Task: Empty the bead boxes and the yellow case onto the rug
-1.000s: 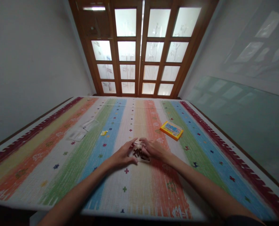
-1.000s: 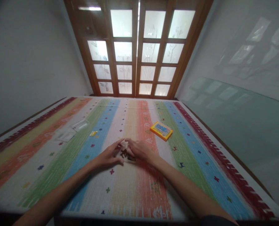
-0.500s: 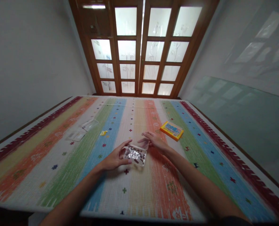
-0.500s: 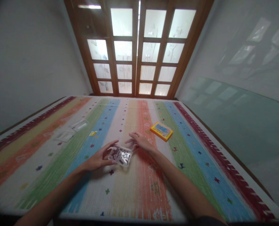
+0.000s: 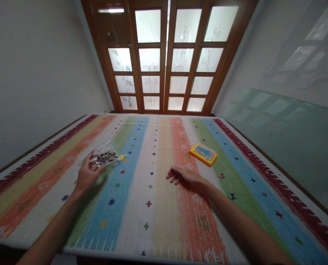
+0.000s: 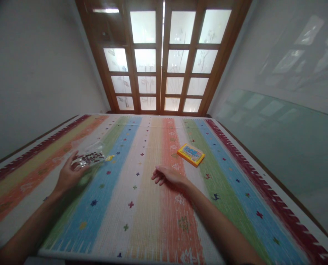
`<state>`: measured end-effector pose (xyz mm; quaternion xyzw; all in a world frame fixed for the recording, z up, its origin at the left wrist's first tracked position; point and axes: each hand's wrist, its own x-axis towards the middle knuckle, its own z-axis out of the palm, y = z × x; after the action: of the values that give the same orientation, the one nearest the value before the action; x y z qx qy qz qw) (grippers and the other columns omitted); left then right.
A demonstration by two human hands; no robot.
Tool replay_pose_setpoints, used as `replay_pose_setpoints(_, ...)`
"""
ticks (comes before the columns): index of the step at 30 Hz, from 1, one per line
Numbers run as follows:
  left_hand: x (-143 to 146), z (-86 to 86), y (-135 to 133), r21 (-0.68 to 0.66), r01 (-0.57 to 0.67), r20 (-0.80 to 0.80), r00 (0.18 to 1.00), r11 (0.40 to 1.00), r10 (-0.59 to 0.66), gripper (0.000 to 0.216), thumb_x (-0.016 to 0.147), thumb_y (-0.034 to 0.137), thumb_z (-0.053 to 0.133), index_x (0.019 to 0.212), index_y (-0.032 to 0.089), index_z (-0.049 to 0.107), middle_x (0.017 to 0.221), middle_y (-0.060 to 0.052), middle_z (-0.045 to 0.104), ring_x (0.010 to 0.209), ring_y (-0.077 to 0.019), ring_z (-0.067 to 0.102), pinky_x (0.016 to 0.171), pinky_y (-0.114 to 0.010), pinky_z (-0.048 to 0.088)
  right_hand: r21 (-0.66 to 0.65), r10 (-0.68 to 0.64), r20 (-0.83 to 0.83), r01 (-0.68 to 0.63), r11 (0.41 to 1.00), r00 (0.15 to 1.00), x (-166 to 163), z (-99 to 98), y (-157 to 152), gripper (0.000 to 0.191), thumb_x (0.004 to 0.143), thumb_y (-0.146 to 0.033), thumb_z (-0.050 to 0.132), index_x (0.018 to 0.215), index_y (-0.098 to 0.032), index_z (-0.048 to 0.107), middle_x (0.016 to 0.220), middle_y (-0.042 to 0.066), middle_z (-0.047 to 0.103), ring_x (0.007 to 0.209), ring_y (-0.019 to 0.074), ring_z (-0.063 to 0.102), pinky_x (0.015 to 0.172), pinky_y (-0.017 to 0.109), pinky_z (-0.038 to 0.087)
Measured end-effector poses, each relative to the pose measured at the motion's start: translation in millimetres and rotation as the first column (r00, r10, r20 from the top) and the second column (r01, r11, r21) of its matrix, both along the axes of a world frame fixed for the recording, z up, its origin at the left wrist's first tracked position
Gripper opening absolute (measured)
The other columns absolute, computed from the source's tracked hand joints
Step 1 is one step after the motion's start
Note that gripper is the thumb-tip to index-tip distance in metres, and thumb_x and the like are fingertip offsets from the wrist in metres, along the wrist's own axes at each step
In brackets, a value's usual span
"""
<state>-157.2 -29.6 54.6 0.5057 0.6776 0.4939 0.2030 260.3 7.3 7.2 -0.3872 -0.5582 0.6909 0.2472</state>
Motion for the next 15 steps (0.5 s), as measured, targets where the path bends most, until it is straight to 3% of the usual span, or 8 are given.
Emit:
replay_pose_setpoints(3,-19,0.5,11,0.003,0.003,-0.216,0.976,1.000,-0.002,0.077,0.076,0.038,0.068,0.148,0.023,0.044,0.140,-0.013,0.055,0.105,-0.0306,0.067,0.099,-0.058,0.056,0.000,-0.017,-0.006,0.017,1.000,1.000,1,-2.1,0,0.051,0.093,-0.063,0.056,0.090,-0.014,0.070,0.099,0.013,0.075,0.073,0.0139,0.068,0.065,0.026,0.055)
replay_pose_setpoints(8,-30,-0.7,31,0.047,0.098,-0.477,0.877,0.994,-0.064,0.074,0.075,0.035,0.066,0.144,0.018,0.047,0.123,-0.015,0.061,0.092,-0.0276,0.069,0.088,-0.049,0.061,-0.006,-0.025,-0.007,0.025,1.000,1.000,2,-3.3,-1,0.047,0.090,-0.061,0.060,0.090,-0.015,0.069,0.099,0.013,0.075,0.074,0.0144,0.069,0.067,0.027,0.056)
replay_pose_setpoints(15,-23,6.6,50,-0.059,0.258,-0.693,0.685,0.964,-0.226,0.072,0.077,0.030,0.058,0.146,0.016,0.044,0.124,-0.014,0.060,0.098,-0.0282,0.069,0.099,-0.048,0.053,-0.002,-0.023,-0.004,0.023,1.000,1.000,2,-0.9,-3,0.044,0.089,-0.058,0.062,0.089,-0.014,0.070,0.098,0.012,0.075,0.074,0.0140,0.069,0.068,0.027,0.056)
